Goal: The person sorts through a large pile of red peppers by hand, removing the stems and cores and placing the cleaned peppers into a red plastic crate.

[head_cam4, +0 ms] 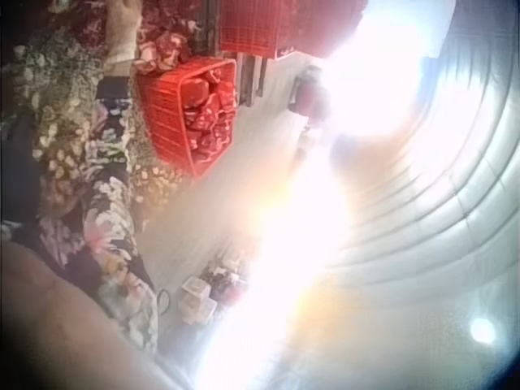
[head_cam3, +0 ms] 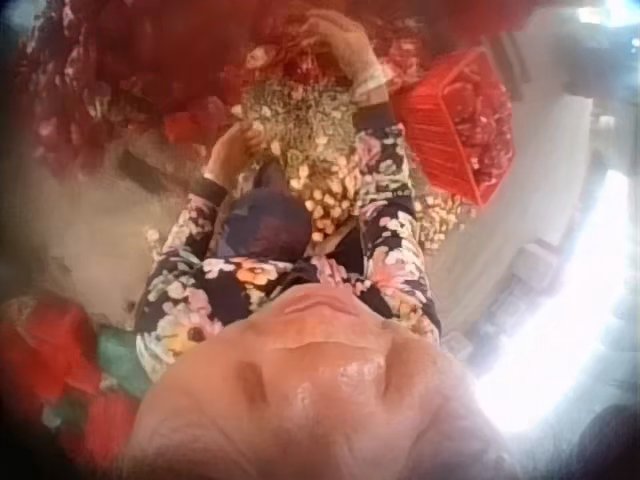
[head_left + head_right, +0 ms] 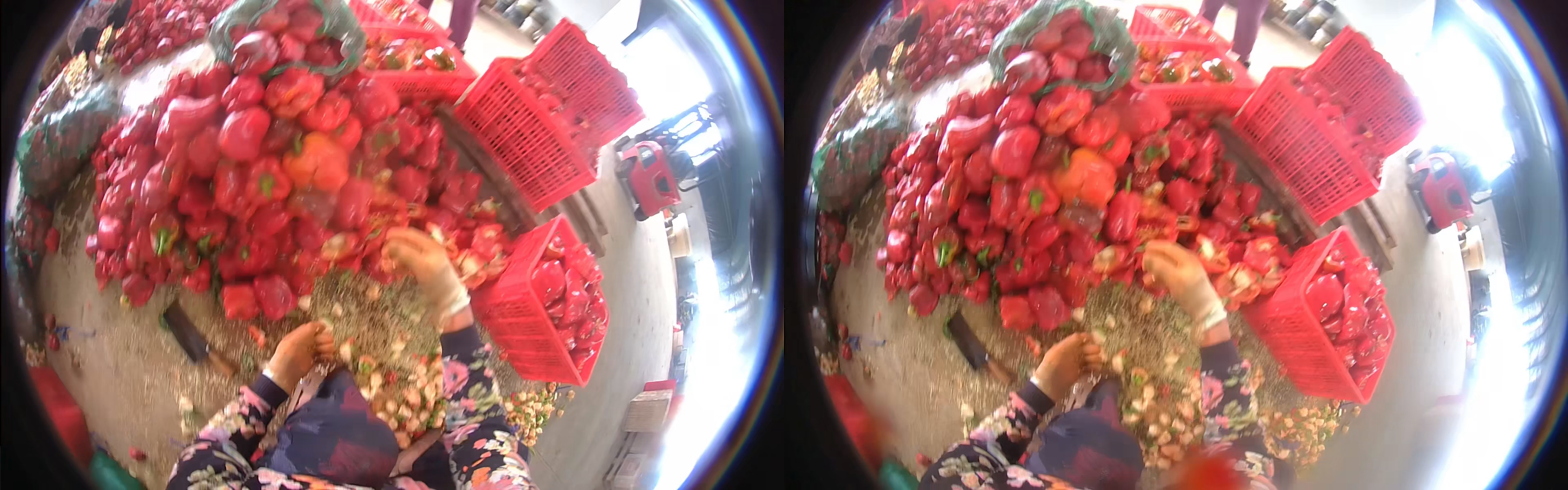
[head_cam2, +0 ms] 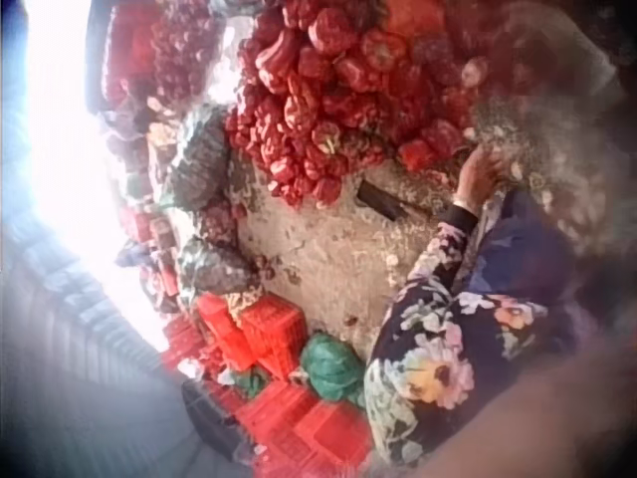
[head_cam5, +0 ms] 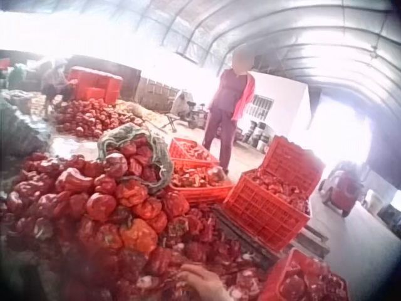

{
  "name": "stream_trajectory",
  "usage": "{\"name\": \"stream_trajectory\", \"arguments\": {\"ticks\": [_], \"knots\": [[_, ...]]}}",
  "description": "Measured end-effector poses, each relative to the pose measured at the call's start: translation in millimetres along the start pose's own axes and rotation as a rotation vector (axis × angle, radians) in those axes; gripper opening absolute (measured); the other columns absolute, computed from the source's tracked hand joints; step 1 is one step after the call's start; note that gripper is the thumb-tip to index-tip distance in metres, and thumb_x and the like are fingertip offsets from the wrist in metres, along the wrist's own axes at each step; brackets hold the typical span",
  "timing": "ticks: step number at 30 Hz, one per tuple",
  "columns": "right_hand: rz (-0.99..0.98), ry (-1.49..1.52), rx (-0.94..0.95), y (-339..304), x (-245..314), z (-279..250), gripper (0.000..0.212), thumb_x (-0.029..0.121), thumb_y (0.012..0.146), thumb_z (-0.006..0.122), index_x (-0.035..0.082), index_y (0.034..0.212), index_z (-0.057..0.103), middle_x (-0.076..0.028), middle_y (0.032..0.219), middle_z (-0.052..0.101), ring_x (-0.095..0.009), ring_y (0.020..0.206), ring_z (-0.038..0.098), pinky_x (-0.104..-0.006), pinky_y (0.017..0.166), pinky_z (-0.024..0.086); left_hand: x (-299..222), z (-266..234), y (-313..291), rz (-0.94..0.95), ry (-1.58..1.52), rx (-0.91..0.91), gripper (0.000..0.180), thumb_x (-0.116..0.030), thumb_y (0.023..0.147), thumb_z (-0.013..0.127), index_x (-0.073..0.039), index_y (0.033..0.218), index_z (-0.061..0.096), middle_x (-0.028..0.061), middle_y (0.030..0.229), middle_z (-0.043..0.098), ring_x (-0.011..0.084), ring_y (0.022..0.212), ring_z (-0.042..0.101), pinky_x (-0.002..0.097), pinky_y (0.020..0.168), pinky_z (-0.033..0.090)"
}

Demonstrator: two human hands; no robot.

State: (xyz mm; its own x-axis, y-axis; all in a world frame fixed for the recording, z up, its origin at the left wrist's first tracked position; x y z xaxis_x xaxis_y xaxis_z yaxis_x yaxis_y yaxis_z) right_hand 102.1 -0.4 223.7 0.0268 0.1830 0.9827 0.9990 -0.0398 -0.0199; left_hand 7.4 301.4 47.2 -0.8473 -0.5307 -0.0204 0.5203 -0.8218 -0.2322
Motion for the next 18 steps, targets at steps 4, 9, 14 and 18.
{"name": "stream_trajectory", "arguments": {"ticks": [4, 9, 14, 18], "knots": [[0.491, 0.219, -0.391, -141, -80, 23, 0.033, 0.026, 0.098, 0.069, -0.003, 0.113, 0.069, -0.011, 0.094, 0.073, -0.016, 0.075, 0.071, -0.0293, 0.073, 0.058, 32, 12, -10, 0.019, 0.791, -0.416, 0.026, -0.028, 0.104, 0.061, -0.004, 0.102, 0.070, 0.0035, 0.085, 0.068, 0.0127, 0.075, 0.062, 0.0284, 0.070, 0.050], [0.632, 0.360, -0.567, -179, -101, 59, 0.036, 0.031, 0.099, 0.066, -0.004, 0.110, 0.066, -0.011, 0.088, 0.070, -0.019, 0.069, 0.068, -0.0311, 0.065, 0.057, 18, -19, -64, 0.381, 2.191, -0.432, 0.006, -0.010, 0.083, 0.069, -0.006, 0.079, 0.071, 0.0095, 0.096, 0.070, 0.0300, 0.089, 0.065, 0.0430, 0.079, 0.052], [0.580, 0.346, -0.579, -186, -94, 55, 0.034, 0.029, 0.099, 0.066, -0.003, 0.111, 0.066, -0.011, 0.087, 0.069, -0.016, 0.066, 0.066, -0.0299, 0.064, 0.056, -49, -4, -60, 0.495, 2.542, -0.674, 0.061, -0.016, 0.074, 0.079, -0.011, 0.131, 0.060, 0.0175, 0.134, 0.058, 0.0397, 0.120, 0.056, 0.0504, 0.098, 0.047], [0.575, 0.407, -0.592, -192, -115, 54, 0.033, 0.029, 0.100, 0.065, -0.002, 0.110, 0.066, -0.010, 0.085, 0.070, -0.016, 0.066, 0.068, -0.0292, 0.061, 0.057, -74, 38, 20, 0.111, 2.889, -0.719, 0.095, -0.028, 0.065, 0.085, -0.015, 0.150, 0.044, 0.0192, 0.142, 0.051, 0.0404, 0.123, 0.055, 0.0504, 0.101, 0.045]]}}
Point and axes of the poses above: each hand's wrist, its own y-axis towards the middle knuckle, its own z-axis out of the palm, x = y × z, the point moved 1 cm from there along y, towards the middle knuckle
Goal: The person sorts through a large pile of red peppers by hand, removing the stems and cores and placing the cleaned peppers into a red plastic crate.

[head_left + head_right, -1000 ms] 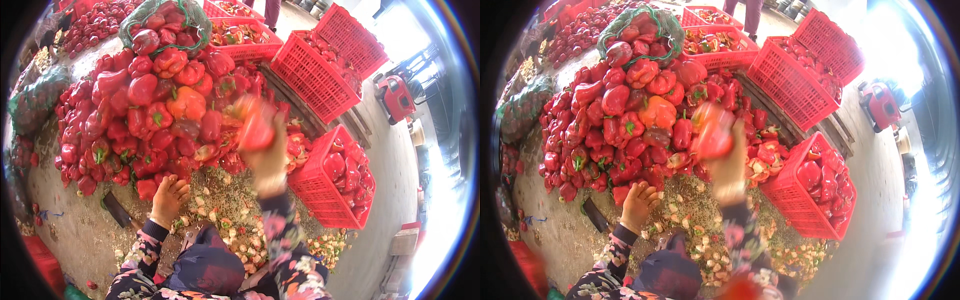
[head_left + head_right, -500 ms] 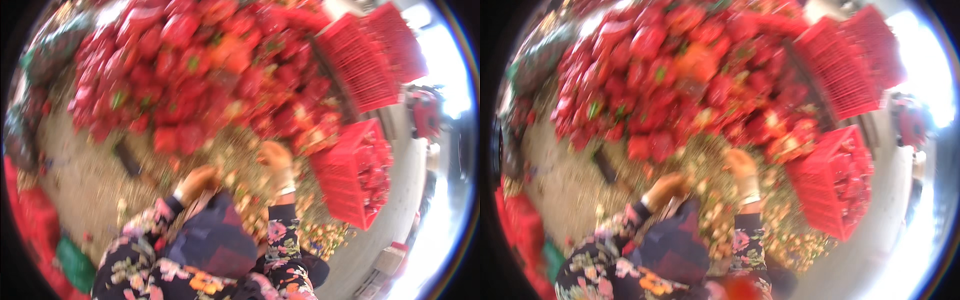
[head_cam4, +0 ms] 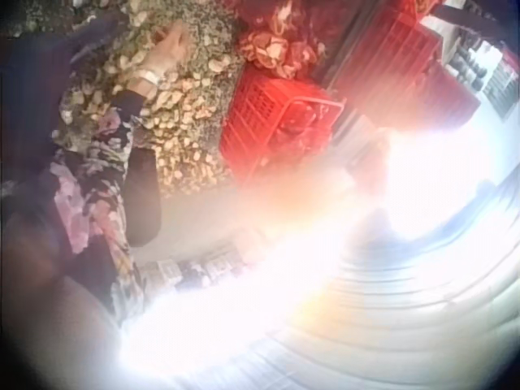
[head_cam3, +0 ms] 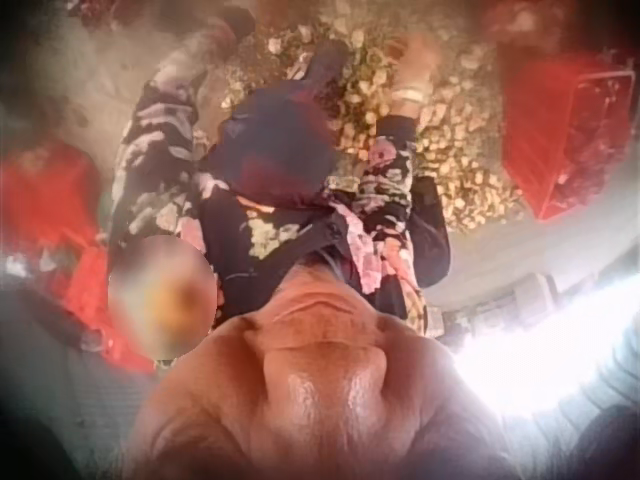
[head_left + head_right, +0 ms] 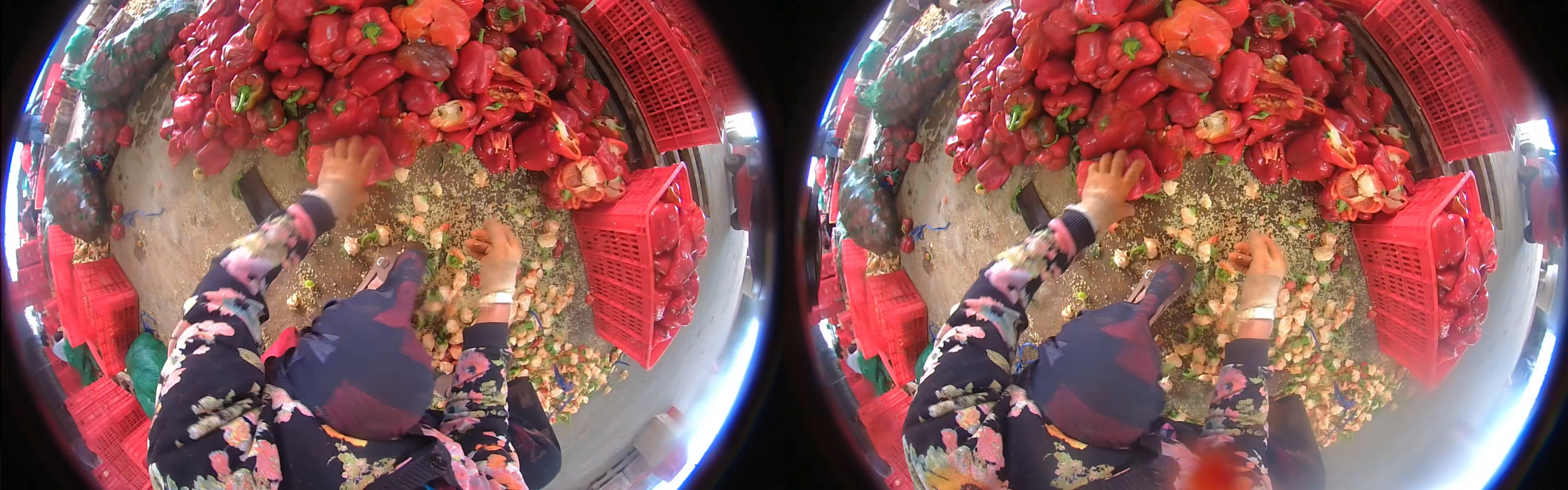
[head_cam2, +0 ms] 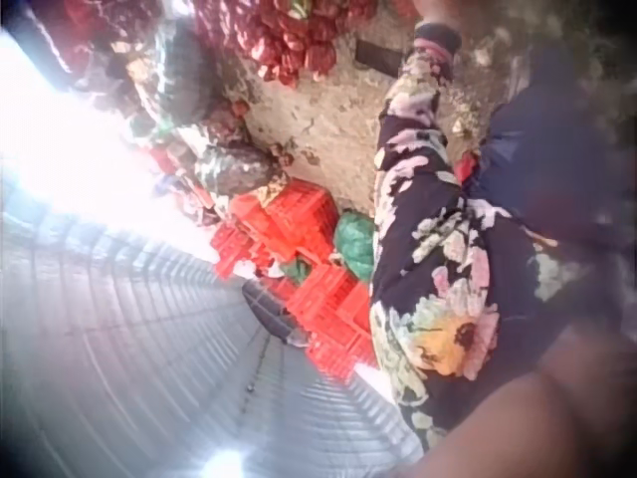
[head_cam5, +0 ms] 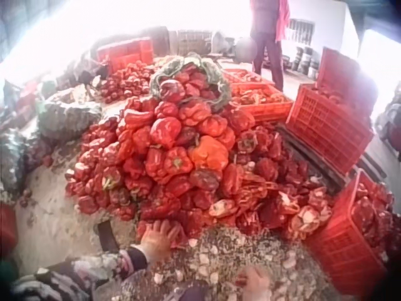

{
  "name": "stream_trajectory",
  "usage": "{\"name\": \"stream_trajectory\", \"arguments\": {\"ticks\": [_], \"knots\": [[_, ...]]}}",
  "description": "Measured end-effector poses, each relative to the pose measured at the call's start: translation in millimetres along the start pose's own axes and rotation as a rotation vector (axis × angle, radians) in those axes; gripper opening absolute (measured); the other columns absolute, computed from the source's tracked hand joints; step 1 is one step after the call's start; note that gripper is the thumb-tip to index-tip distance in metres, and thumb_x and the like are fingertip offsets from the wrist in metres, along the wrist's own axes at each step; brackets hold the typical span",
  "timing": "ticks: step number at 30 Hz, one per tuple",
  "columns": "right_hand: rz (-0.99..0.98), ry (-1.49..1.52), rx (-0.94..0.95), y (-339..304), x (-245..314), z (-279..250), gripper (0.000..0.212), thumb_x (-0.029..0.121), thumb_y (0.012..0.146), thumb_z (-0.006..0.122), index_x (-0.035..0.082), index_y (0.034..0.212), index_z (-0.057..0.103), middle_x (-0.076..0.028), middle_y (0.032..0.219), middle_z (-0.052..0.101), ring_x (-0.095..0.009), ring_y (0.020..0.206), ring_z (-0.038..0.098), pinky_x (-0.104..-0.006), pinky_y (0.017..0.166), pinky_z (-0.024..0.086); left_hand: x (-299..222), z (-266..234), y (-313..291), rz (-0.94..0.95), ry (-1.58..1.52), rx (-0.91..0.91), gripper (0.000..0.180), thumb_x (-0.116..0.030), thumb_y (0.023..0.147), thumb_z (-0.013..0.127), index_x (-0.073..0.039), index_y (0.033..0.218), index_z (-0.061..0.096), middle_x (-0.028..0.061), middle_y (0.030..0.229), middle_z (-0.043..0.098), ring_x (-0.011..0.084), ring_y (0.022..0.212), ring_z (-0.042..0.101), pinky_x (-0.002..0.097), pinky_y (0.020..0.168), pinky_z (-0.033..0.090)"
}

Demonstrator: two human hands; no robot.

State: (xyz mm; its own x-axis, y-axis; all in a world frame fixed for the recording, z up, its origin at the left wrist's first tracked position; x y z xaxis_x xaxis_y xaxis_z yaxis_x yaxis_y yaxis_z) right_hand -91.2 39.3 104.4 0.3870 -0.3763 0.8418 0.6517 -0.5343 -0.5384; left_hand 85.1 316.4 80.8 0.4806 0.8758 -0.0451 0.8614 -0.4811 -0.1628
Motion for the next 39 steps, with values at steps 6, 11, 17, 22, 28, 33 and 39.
{"name": "stream_trajectory", "arguments": {"ticks": [6, 11, 17, 22, 28, 33, 39], "knots": [[0.075, 0.024, 0.094, -4, -9, 23, 0.030, 0.028, 0.099, 0.066, 0.000, 0.109, 0.069, -0.008, 0.086, 0.072, -0.014, 0.067, 0.069, -0.0293, 0.061, 0.058, -1, 12, 46, -0.042, -0.082, 0.220, 0.105, -0.032, 0.065, 0.084, -0.019, 0.156, 0.036, 0.0190, 0.138, 0.053, 0.0411, 0.117, 0.061, 0.0532, 0.098, 0.047], [0.141, -0.009, 0.145, 5, -30, 17, 0.027, 0.027, 0.098, 0.066, 0.001, 0.103, 0.072, -0.005, 0.083, 0.069, -0.013, 0.065, 0.068, -0.0274, 0.060, 0.055, -10, 17, 12, 0.029, -0.192, 0.135, 0.108, -0.032, 0.060, 0.088, -0.016, 0.155, 0.039, 0.0218, 0.133, 0.056, 0.0442, 0.115, 0.062, 0.0509, 0.098, 0.052], [0.128, -0.022, 0.156, 19, -37, 9, 0.028, 0.021, 0.098, 0.066, -0.005, 0.108, 0.070, -0.006, 0.084, 0.067, -0.012, 0.068, 0.063, -0.0265, 0.059, 0.052, -40, -3, 52, 0.055, -0.427, -0.041, 0.087, -0.026, 0.067, 0.085, -0.015, 0.147, 0.051, 0.0160, 0.140, 0.054, 0.0434, 0.127, 0.052, 0.0527, 0.100, 0.047], [0.089, -0.070, 0.271, 31, -29, 38, 0.028, 0.019, 0.098, 0.064, -0.005, 0.113, 0.069, -0.008, 0.089, 0.069, -0.013, 0.072, 0.065, -0.0270, 0.066, 0.057, -34, 7, 112, 0.114, 0.034, -0.263, 0.053, -0.018, 0.067, 0.077, -0.015, 0.117, 0.061, 0.0135, 0.121, 0.058, 0.0382, 0.120, 0.054, 0.0523, 0.097, 0.045], [-0.183, -0.308, 0.212, 57, -50, 39, 0.031, 0.023, 0.095, 0.069, -0.007, 0.102, 0.072, -0.007, 0.084, 0.070, -0.013, 0.070, 0.062, -0.0304, 0.062, 0.051, -61, 30, 77, 0.263, -0.106, -0.120, 0.043, -0.021, 0.070, 0.078, -0.014, 0.112, 0.070, 0.0148, 0.127, 0.058, 0.0370, 0.123, 0.053, 0.0508, 0.100, 0.044], [-0.011, -0.202, 0.277, 44, -40, 46, 0.028, 0.020, 0.095, 0.069, -0.004, 0.110, 0.071, -0.008, 0.090, 0.071, -0.014, 0.073, 0.067, -0.0284, 0.066, 0.055, -31, 38, 59, 0.167, -0.351, -0.056, 0.031, -0.011, 0.072, 0.078, -0.004, 0.102, 0.071, 0.0158, 0.133, 0.059, 0.0396, 0.118, 0.058, 0.0436, 0.096, 0.051], [-0.058, 0.379, 0.321, 23, -10, 32, 0.065, 0.010, 0.091, 0.068, -0.002, 0.150, 0.043, -0.019, 0.142, 0.057, -0.025, 0.124, 0.061, -0.0348, 0.095, 0.055, -103, -26, 18, 0.310, -1.069, -0.145, 0.025, 0.001, 0.070, 0.079, 0.002, 0.092, 0.066, 0.0233, 0.142, 0.055, 0.0437, 0.126, 0.056, 0.0440, 0.102, 0.050]]}}
Point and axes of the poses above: each hand's wrist, its own y-axis towards the middle knuckle, its own z-axis out of the palm, x = y × z, the point moved 1 cm from there along y, towards the middle knuckle
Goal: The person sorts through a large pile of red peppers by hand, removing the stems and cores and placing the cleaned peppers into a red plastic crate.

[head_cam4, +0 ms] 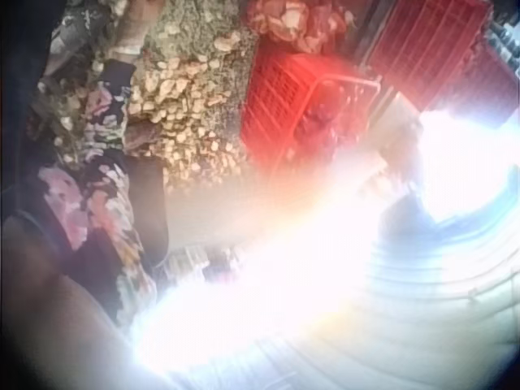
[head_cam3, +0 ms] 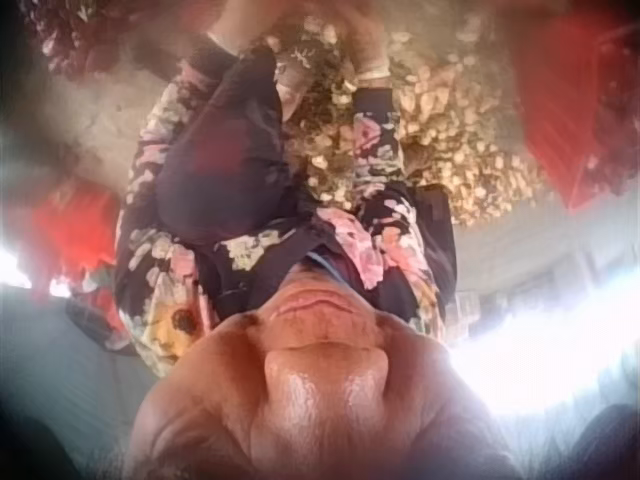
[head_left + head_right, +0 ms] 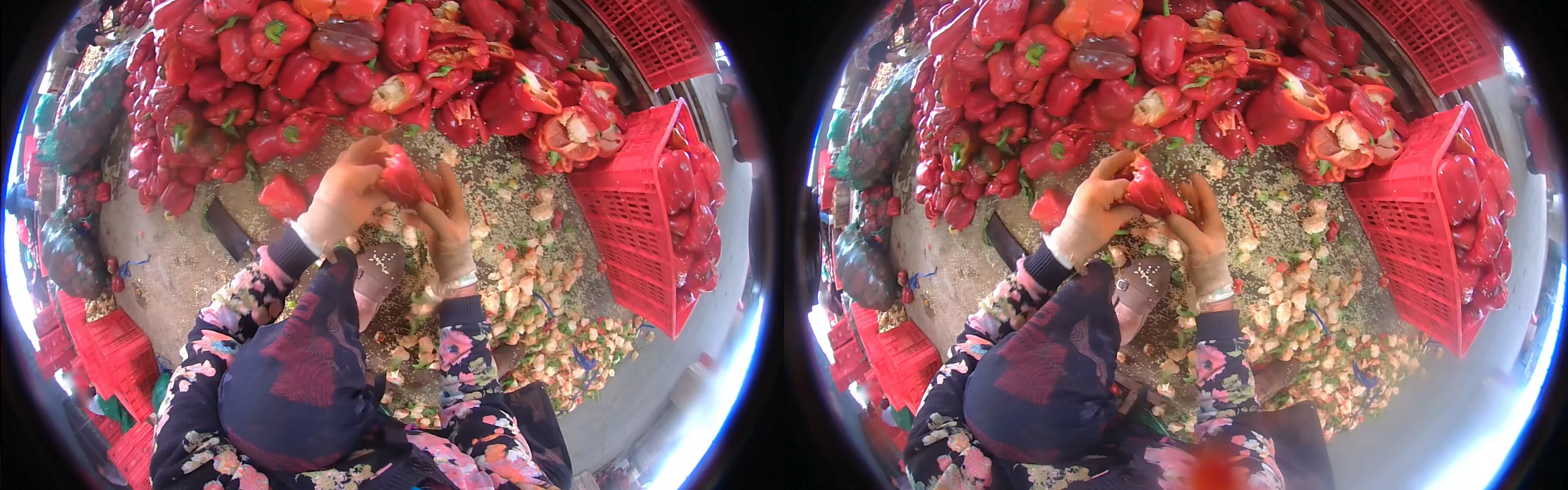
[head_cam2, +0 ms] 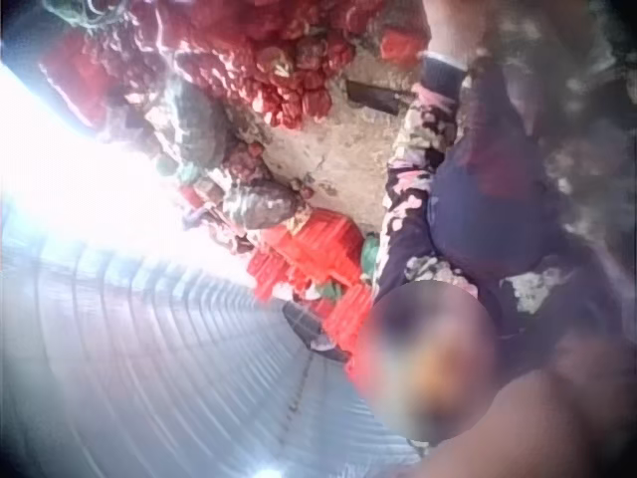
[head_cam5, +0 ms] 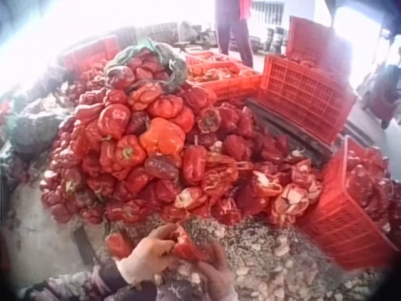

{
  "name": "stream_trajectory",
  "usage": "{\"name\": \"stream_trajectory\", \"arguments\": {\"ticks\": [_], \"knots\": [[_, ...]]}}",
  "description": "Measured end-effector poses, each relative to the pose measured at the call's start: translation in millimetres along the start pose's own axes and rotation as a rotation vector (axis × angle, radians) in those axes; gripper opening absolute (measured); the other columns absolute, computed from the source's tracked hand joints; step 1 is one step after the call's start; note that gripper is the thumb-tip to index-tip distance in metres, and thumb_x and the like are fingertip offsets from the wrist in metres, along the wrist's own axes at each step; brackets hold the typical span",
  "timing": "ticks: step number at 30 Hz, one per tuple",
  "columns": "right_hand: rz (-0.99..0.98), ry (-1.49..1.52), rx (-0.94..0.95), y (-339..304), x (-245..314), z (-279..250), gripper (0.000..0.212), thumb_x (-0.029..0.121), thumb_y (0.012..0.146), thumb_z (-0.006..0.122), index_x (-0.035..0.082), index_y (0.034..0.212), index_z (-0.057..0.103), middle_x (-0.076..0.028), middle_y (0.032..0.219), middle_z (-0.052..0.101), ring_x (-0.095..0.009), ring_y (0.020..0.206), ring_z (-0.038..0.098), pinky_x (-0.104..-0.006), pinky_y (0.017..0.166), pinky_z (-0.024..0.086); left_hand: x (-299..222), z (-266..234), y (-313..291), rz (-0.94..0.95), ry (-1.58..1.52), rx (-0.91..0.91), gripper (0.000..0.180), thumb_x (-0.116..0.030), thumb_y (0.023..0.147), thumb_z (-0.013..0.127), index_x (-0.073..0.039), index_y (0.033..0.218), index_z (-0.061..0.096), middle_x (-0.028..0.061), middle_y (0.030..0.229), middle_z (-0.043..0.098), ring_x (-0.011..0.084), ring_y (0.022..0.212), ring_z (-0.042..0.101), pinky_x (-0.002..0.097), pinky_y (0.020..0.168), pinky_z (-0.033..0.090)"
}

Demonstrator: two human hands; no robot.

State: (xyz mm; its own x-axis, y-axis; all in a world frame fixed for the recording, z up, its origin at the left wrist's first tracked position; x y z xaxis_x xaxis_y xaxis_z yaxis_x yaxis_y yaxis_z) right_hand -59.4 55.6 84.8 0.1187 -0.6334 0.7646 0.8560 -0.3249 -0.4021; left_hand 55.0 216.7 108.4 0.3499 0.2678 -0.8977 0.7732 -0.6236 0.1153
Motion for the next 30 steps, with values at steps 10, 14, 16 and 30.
{"name": "stream_trajectory", "arguments": {"ticks": [10, 14, 16, 30], "knots": [[-0.289, 0.274, 0.091, 0, -8, -4, 0.065, 0.032, 0.095, 0.068, 0.005, 0.149, 0.043, -0.014, 0.142, 0.055, -0.028, 0.127, 0.056, -0.0425, 0.107, 0.050, -93, 19, 1, 0.481, 0.311, -0.035, 0.036, -0.004, 0.061, 0.079, -0.001, 0.096, 0.072, 0.0226, 0.147, 0.051, 0.0488, 0.133, 0.051, 0.0551, 0.107, 0.049], [-0.373, 0.297, -0.010, 3, -7, -19, 0.049, 0.022, 0.099, 0.066, 0.004, 0.141, 0.049, -0.014, 0.133, 0.061, -0.024, 0.115, 0.063, -0.0386, 0.095, 0.057, -104, 26, 11, 0.614, 0.184, 0.070, 0.034, -0.010, 0.071, 0.083, -0.002, 0.101, 0.070, 0.0264, 0.143, 0.053, 0.0490, 0.131, 0.053, 0.0544, 0.106, 0.049], [-0.479, 0.064, 0.023, 2, -5, -17, 0.050, 0.010, 0.094, 0.070, 0.003, 0.140, 0.050, -0.015, 0.132, 0.062, -0.025, 0.114, 0.065, -0.0400, 0.094, 0.058, -98, 15, 9, 0.541, 0.084, 0.045, 0.033, -0.014, 0.078, 0.084, -0.001, 0.104, 0.069, 0.0276, 0.140, 0.055, 0.0493, 0.130, 0.054, 0.0534, 0.105, 0.048], [-0.862, -1.022, -0.129, -10, 36, -6, 0.016, -0.004, 0.088, 0.064, 0.000, 0.102, 0.072, -0.007, 0.107, 0.066, -0.017, 0.095, 0.064, -0.0329, 0.079, 0.053, -70, 30, 38, 0.296, 0.419, -0.287, 0.023, -0.014, 0.073, 0.077, -0.007, 0.091, 0.065, 0.0099, 0.077, 0.059, 0.0342, 0.078, 0.060, 0.0454, 0.071, 0.047]]}}
Point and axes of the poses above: each hand's wrist, its own y-axis towards the middle knuckle, its own z-axis out of the palm, x = y × z, the point moved 1 cm from there along y, towards the middle knuckle
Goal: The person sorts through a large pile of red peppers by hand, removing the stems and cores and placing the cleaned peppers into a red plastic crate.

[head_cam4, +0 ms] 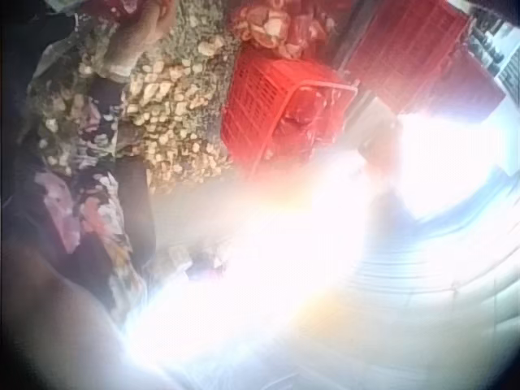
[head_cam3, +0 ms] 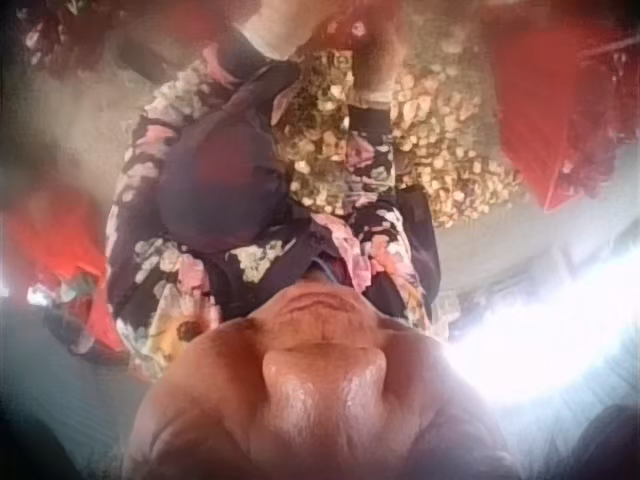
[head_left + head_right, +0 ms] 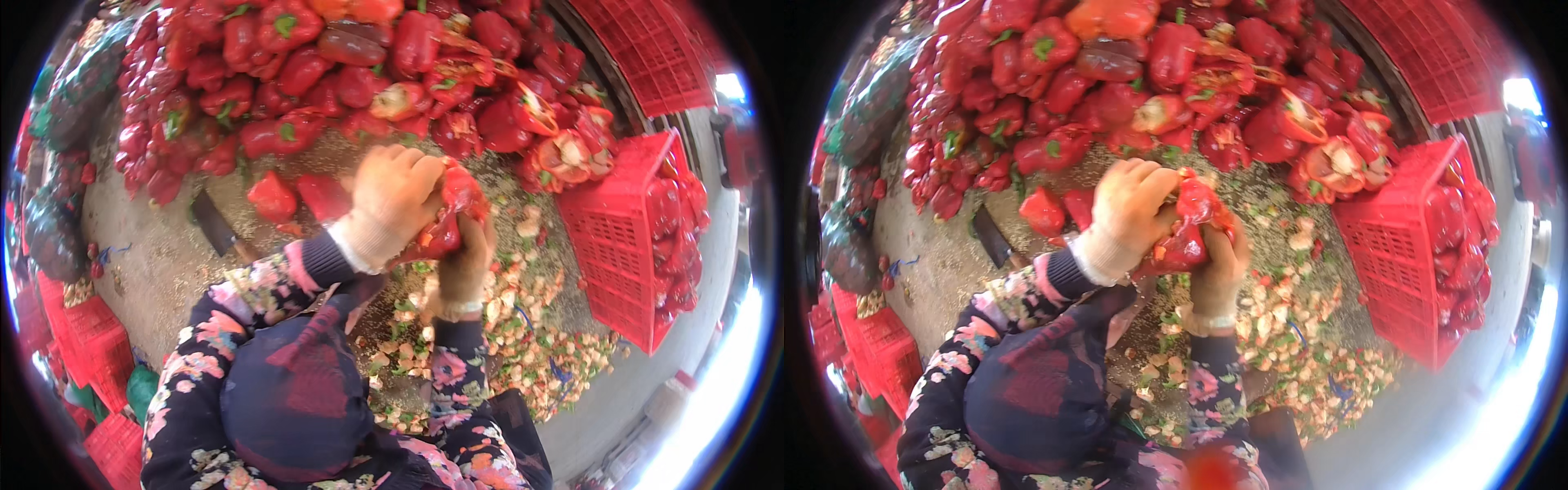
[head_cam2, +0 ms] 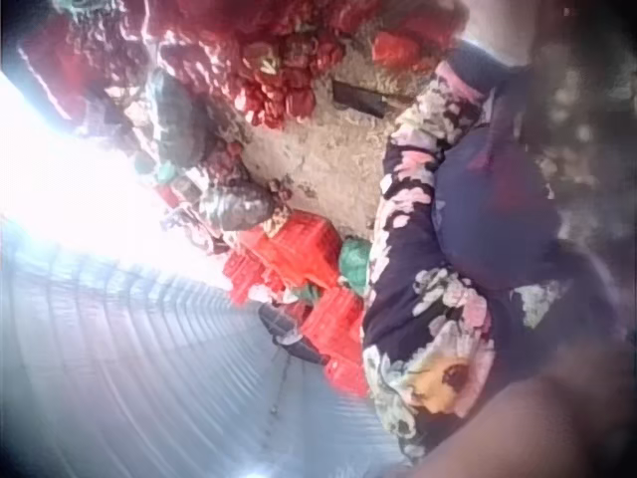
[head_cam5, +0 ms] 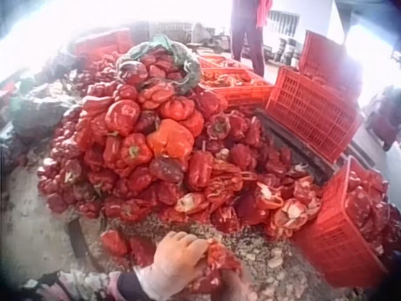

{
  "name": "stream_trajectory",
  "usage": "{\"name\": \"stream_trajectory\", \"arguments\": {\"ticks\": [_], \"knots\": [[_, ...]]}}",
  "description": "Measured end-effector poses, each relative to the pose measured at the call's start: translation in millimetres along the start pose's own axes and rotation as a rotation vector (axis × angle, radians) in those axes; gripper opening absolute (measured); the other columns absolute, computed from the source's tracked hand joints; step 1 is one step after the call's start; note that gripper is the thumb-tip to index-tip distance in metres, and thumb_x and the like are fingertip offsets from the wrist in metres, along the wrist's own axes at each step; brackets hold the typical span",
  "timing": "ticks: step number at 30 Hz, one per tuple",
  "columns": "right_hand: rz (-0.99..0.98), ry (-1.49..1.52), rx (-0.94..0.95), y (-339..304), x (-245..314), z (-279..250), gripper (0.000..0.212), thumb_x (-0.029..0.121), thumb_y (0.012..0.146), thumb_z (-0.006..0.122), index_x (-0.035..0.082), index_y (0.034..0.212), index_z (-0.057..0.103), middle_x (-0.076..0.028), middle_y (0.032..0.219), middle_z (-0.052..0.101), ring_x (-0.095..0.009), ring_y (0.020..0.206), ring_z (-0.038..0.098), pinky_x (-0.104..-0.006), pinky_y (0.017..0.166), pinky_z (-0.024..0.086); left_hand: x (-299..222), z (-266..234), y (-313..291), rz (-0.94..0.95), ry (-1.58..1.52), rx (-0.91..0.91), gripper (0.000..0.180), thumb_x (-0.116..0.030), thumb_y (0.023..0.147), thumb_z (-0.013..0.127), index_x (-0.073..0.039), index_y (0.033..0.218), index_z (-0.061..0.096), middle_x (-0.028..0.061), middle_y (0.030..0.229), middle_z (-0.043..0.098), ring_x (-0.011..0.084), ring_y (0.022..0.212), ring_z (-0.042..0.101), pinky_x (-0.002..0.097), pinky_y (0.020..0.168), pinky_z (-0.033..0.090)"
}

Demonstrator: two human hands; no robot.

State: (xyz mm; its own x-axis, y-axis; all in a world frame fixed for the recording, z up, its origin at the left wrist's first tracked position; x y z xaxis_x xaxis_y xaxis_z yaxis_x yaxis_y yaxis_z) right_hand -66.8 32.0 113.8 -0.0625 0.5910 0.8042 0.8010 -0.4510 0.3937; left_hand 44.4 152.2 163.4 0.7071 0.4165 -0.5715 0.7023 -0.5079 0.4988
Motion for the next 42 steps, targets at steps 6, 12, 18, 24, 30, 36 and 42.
{"name": "stream_trajectory", "arguments": {"ticks": [6, 12, 18, 24, 30, 36, 42], "knots": [[0.468, 0.302, -0.039, 28, 7, -29, 0.021, -0.001, 0.083, 0.063, 0.000, 0.102, 0.073, -0.007, 0.091, 0.071, -0.015, 0.082, 0.065, -0.0293, 0.079, 0.053, 15, -3, -33, -0.176, -0.262, -0.019, 0.012, -0.007, 0.077, 0.071, -0.007, 0.079, 0.060, 0.0121, 0.075, 0.058, 0.0359, 0.075, 0.061, 0.0461, 0.069, 0.048], [0.322, 0.400, -0.135, 52, 56, -39, 0.023, 0.002, 0.084, 0.066, 0.001, 0.106, 0.073, -0.012, 0.097, 0.072, -0.019, 0.086, 0.069, -0.0312, 0.080, 0.054, 80, -7, -92, -0.748, -0.620, 0.338, 0.047, -0.008, 0.089, 0.073, -0.004, 0.134, 0.062, 0.0097, 0.128, 0.067, 0.0235, 0.124, 0.061, 0.0375, 0.105, 0.049], [0.366, -0.009, -0.072, 39, -1, -46, 0.027, 0.009, 0.084, 0.067, -0.003, 0.108, 0.072, -0.012, 0.086, 0.071, -0.022, 0.082, 0.066, -0.0346, 0.080, 0.052, 138, -27, -82, -0.174, -0.189, 0.050, 0.043, -0.010, 0.084, 0.077, -0.007, 0.126, 0.068, 0.0156, 0.128, 0.064, 0.0324, 0.122, 0.060, 0.0416, 0.105, 0.049], [0.412, 0.072, -0.355, 109, -7, -169, 0.030, 0.009, 0.089, 0.064, -0.007, 0.113, 0.072, -0.008, 0.104, 0.075, -0.015, 0.092, 0.066, -0.0301, 0.087, 0.051, 236, -64, -65, -0.228, 0.355, 0.142, 0.043, -0.017, 0.090, 0.072, -0.013, 0.132, 0.068, 0.0153, 0.113, 0.072, 0.0348, 0.113, 0.064, 0.0455, 0.098, 0.052], [0.289, -0.586, -0.713, 148, -16, -440, 0.026, 0.016, 0.083, 0.073, -0.005, 0.098, 0.076, -0.005, 0.073, 0.071, -0.014, 0.066, 0.060, -0.0349, 0.062, 0.049, 279, -28, -87, -0.311, 0.405, 0.503, 0.076, 0.001, 0.072, 0.067, -0.020, 0.144, 0.055, 0.0305, 0.143, 0.052, 0.0485, 0.118, 0.061, 0.0484, 0.095, 0.055], [0.189, -1.598, -0.813, 154, -76, -522, 0.026, 0.030, 0.086, 0.067, 0.016, 0.106, 0.076, -0.017, 0.109, 0.073, -0.035, 0.097, 0.069, -0.0489, 0.086, 0.054, 291, -48, -84, -0.432, 0.372, 0.625, 0.091, 0.006, 0.051, 0.080, -0.005, 0.138, 0.054, 0.0225, 0.125, 0.059, 0.0310, 0.095, 0.068, 0.0395, 0.080, 0.058], [0.111, -1.445, -0.046, 191, -174, -509, 0.032, 0.035, 0.088, 0.069, 0.006, 0.099, 0.074, -0.020, 0.111, 0.072, -0.040, 0.104, 0.068, -0.0490, 0.094, 0.054, 247, -74, -87, -0.957, -0.508, 0.364, 0.042, 0.004, 0.077, 0.077, -0.007, 0.116, 0.065, -0.0008, 0.077, 0.067, 0.0099, 0.059, 0.059, 0.0248, 0.051, 0.047]]}}
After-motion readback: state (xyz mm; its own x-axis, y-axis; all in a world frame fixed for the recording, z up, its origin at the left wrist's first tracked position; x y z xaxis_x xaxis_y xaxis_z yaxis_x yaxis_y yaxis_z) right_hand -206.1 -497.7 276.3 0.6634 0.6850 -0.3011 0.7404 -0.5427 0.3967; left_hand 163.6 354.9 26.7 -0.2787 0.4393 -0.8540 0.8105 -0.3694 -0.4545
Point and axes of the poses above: each hand's wrist, its own y-axis towards the middle knuckle, its own z-axis out of the palm, x = y × z, the point moved 1 cm from there along y, towards the middle knuckle
